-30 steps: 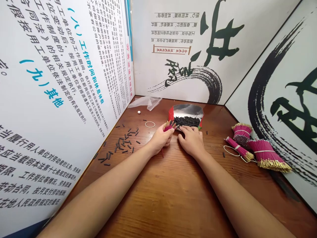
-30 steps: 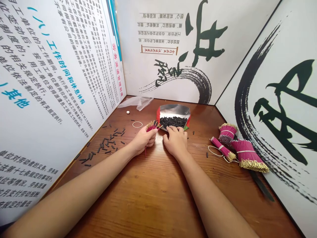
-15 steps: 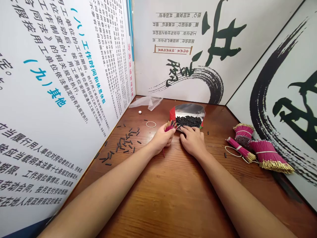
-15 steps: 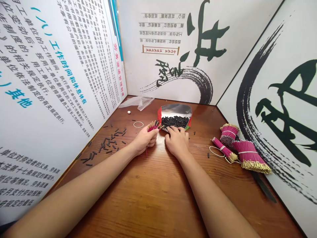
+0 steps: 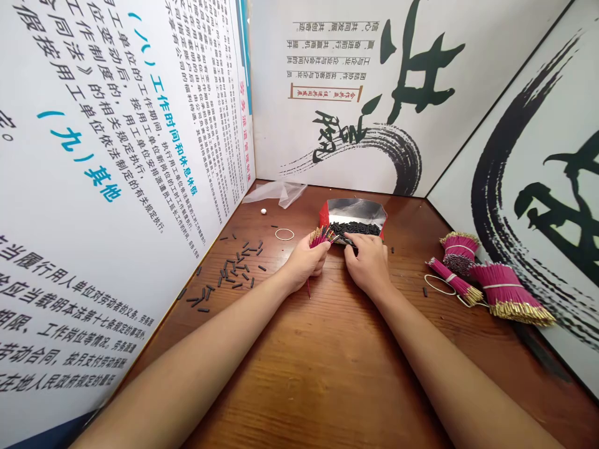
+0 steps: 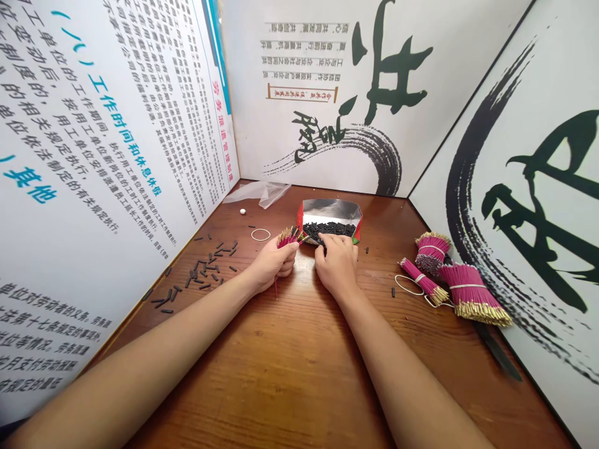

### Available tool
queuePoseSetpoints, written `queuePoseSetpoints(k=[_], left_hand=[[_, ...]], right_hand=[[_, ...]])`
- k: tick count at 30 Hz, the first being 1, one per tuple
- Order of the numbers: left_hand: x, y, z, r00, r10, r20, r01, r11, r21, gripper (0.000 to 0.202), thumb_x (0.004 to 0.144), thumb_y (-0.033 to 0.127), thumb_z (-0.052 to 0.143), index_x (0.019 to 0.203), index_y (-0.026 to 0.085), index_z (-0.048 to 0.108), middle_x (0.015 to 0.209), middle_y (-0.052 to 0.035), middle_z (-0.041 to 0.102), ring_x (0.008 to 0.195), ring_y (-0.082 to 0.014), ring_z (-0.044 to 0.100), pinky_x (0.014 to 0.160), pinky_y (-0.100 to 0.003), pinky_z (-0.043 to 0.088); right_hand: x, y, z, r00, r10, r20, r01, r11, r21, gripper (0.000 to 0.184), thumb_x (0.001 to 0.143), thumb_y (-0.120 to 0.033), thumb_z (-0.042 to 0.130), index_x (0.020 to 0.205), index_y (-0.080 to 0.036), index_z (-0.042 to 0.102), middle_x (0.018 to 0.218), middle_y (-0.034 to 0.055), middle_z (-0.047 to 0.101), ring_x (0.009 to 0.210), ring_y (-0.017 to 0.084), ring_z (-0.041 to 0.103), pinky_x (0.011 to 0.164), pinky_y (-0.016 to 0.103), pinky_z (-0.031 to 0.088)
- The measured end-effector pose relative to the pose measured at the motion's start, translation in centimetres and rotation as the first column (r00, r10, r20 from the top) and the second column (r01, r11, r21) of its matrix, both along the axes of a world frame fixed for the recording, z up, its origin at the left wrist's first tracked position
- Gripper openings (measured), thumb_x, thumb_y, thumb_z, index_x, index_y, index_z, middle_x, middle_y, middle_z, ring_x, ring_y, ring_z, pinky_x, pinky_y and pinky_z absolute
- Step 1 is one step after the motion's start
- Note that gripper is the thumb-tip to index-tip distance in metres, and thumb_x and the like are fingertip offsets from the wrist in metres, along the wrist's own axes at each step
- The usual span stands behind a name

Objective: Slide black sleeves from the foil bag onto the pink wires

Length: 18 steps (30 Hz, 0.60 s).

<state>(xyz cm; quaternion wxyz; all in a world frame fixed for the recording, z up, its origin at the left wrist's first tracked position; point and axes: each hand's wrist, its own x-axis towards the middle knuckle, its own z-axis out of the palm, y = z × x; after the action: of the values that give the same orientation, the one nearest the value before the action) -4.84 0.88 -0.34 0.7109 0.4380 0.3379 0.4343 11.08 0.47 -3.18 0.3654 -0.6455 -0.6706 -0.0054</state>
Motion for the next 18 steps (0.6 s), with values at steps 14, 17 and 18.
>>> queuePoseSetpoints(k=[14, 17, 18], left_hand=[[0.05, -0.16, 0.25, 1.000, -0.001, -0.012, 0.001, 1.000, 0.012, 0.028, 0.082, 0.026, 0.068, 0.085, 0.023, 0.040, 0.051, 0.0132, 0.028, 0.038, -0.0020, 0.017, 0.041, -0.020, 0.010], [0.13, -0.22, 0.34, 1.000, 0.008, -0.014, -0.008, 1.000, 0.030, 0.026, 0.082, 0.022, 0.066, 0.086, 0.022, 0.041, 0.050, 0.0133, 0.029, 0.038, -0.0020, 0.016, 0.040, -0.020, 0.010], [0.15, -0.24, 0.37, 1.000, 0.008, -0.012, -0.007, 0.999, 0.037, 0.025, 0.082, 0.021, 0.066, 0.087, 0.022, 0.042, 0.051, 0.0133, 0.029, 0.038, -0.0020, 0.016, 0.040, -0.020, 0.010]], right_hand=[[0.17, -0.12, 0.28, 0.906, 0.115, -0.408, -0.028, 0.977, 0.213, 0.015, 0.082, -0.027, 0.056, 0.081, -0.021, 0.070, 0.079, 0.0036, 0.066, 0.079, 0.020, 0.059, 0.076, 0.035, 0.047], [0.11, -0.16, 0.17, 0.885, 0.132, -0.446, -0.048, 0.980, 0.195, 0.015, 0.082, -0.028, 0.055, 0.083, -0.021, 0.069, 0.079, 0.0028, 0.065, 0.074, 0.019, 0.057, 0.073, 0.033, 0.047], [0.08, -0.19, 0.18, 0.880, 0.137, -0.454, -0.053, 0.980, 0.192, 0.015, 0.082, -0.028, 0.055, 0.083, -0.021, 0.069, 0.079, 0.0028, 0.065, 0.073, 0.018, 0.057, 0.073, 0.033, 0.047]])
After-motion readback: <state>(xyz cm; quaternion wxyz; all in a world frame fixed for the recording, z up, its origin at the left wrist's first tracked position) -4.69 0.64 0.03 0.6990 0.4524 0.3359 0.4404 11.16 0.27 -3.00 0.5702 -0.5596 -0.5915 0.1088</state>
